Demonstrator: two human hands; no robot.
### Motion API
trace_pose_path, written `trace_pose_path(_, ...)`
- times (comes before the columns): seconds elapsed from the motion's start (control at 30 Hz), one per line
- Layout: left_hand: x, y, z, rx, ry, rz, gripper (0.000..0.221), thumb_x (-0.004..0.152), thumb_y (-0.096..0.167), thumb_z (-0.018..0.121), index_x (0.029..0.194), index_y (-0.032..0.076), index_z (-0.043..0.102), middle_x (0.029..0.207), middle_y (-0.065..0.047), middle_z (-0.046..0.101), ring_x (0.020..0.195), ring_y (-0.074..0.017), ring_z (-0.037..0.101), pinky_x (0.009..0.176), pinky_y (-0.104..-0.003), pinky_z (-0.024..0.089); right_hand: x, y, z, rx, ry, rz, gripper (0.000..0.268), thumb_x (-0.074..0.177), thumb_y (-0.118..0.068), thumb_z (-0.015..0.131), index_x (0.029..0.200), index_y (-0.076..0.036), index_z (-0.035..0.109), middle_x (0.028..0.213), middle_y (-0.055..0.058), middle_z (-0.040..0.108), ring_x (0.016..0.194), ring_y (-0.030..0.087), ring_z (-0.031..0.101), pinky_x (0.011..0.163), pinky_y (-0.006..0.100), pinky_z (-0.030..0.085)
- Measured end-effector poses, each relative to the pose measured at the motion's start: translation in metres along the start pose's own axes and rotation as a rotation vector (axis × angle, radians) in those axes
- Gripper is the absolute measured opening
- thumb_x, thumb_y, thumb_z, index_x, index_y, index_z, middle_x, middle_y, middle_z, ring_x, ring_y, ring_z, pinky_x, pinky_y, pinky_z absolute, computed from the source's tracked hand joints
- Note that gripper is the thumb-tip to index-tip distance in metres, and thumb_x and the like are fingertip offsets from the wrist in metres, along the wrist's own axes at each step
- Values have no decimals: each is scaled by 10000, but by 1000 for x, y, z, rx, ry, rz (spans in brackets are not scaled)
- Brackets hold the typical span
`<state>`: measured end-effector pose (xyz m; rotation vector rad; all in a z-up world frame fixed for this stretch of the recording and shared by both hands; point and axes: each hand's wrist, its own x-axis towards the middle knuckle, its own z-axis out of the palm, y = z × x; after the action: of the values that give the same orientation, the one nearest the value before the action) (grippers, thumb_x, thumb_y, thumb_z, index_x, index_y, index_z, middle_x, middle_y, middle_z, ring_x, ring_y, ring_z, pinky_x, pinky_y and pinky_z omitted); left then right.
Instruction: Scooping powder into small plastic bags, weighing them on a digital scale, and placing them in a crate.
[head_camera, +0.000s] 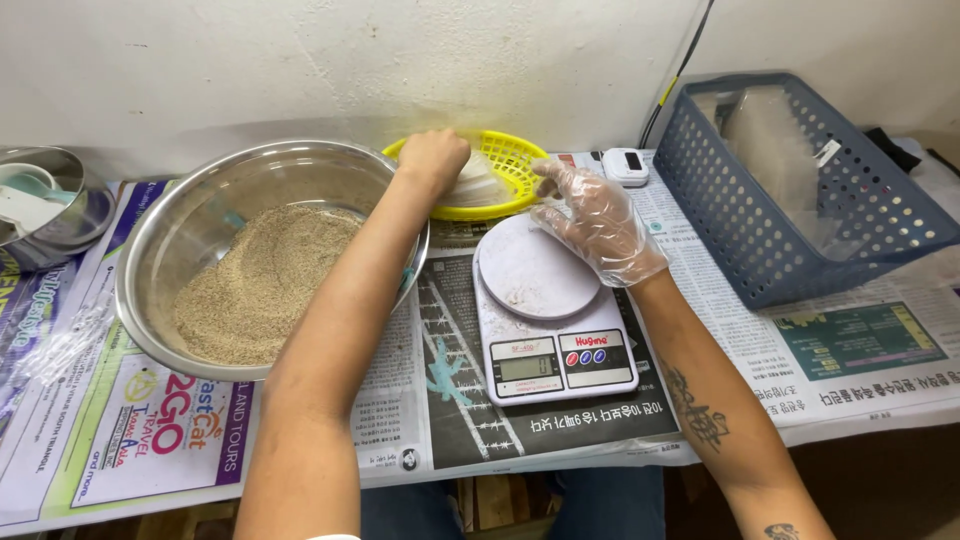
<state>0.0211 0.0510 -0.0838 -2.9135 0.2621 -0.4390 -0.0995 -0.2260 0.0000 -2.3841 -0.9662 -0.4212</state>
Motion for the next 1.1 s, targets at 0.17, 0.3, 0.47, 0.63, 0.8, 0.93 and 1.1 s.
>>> trace_pose_path(0.17,4,2,-6,75,92,17,195,883,90,607,878,177,781,853,-49,786,838,-305,781,699,-517,609,-9,-8,-10,86,3,50,402,935,-159,758,1328,-166,673,1049,69,754,1036,260,709,932,410,573)
trace_pose_path(0.3,-5,4,-43,187,149,66,113,763,140,768,835,227,763,778,-10,762,788,-310,775,687,-498,576,-15,-9,-6,26,81,-11,300,920,-210,773,1206,-139,720,1005,107,748,974,309,716,848,460,601)
trace_pose_path(0.47,-13,8,-91,46,146,11,140,732,175,837,818,179,726,762,-71,735,743,-349,747,569,-507,544,-20,-12,-9,140,178,-127,317,920,-104,768,1221,-37,695,1086,164,735,1026,318,713,901,418,600)
trace_pose_path(0.63,-67,60,-166,-731,51,-102,202,861,213,846,789,150,669,820,15,779,772,-114,721,627,-354,546,-20,-16,-9,422,239,-60,344,987,-104,659,1303,11,588,1170,190,695,997,275,709,753,304,648)
trace_pose_path(0.8,-111,100,-146,-934,172,-45,75,853,193,777,865,134,732,764,-109,727,867,-394,724,744,-512,559,-21,3,6,1020,238,176,487,990,-200,717,1386,-33,488,1214,154,651,968,149,650,643,212,588)
trace_pose_path(0.93,-122,110,-122,-971,76,-105,84,918,203,675,861,178,731,700,-2,723,807,-272,751,771,-444,575,-31,4,7,890,143,215,440,920,-137,797,1311,-66,609,1067,63,669,912,113,658,589,211,580)
trace_pose_path(1.1,-121,101,-105,-1125,238,-26,101,956,269,710,997,179,731,725,-19,723,715,-189,712,714,-329,558,-30,23,25,947,143,277,493,906,22,727,1364,-87,581,870,49,615,638,103,611,474,195,518)
